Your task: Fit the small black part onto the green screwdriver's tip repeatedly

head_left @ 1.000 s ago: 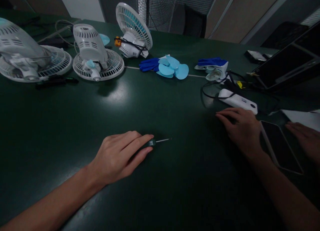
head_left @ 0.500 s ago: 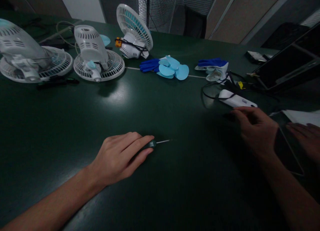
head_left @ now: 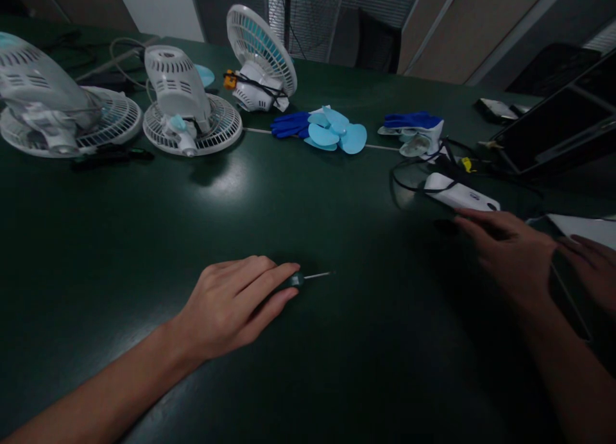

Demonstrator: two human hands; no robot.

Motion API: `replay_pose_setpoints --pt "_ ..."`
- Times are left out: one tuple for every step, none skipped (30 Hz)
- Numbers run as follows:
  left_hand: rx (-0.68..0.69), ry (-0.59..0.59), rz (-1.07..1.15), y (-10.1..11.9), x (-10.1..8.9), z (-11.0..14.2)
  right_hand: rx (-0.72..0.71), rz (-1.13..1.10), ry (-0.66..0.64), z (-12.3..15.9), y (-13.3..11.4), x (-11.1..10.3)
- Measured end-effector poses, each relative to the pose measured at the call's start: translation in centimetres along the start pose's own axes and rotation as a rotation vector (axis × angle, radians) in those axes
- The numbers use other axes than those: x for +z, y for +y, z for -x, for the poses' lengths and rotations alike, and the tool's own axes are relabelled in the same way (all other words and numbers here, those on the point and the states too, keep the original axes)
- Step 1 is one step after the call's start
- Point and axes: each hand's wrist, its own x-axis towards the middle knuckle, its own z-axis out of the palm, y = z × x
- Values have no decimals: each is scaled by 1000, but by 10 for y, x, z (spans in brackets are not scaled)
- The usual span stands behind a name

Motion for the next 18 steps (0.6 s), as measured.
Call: replay_pose_setpoints --pt "-2 -3 2 0 0 0 -12 -23 -24 0 1 1" --pt "-2 -2 5 0 0 0 -18 -41 -56 1 1 2" --pt "-2 0 9 0 0 0 -19 -54 -90 1 2 3" --pt "-1 1 11 0 -1 0 -14 -64 -124 1 2 4" --pt "-1 1 13 0 -1 0 -6 -73 -153 1 3 6" --pt "-1 -1 13 0 -1 0 4 -82 -181 1 3 7" --pt "-2 -3 13 0 -1 0 16 -89 -199 1 4 8" --pt "-1 -4 14 0 -1 0 27 -94 -207 1 4 9" --pt "0 -5 15 0 -1 0 41 -96 -211 2 5 9" --pt "1 -5 18 0 -1 0 59 -94 -210 2 5 9" --pt "1 -5 21 0 -1 0 83 -90 -204 2 5 9" --pt "0 -9 22 -1 -1 0 113 -87 -197 3 4 8" --pt "-3 -13 21 -1 0 0 147 -83 -191 3 4 7" --pt "-5 -17 20 -1 0 0 182 -81 -186 3 3 5" --pt "-7 -19 18 -1 0 0 215 -80 -180 4 2 4" --pt "-8 -18 17 -1 0 0 244 -78 -178 4 2 3" --pt "-7 -19 19 -1 0 0 275 -77 -187 3 1 1" --pt "-8 -18 21 -1 0 0 307 -75 -204 3 1 0"
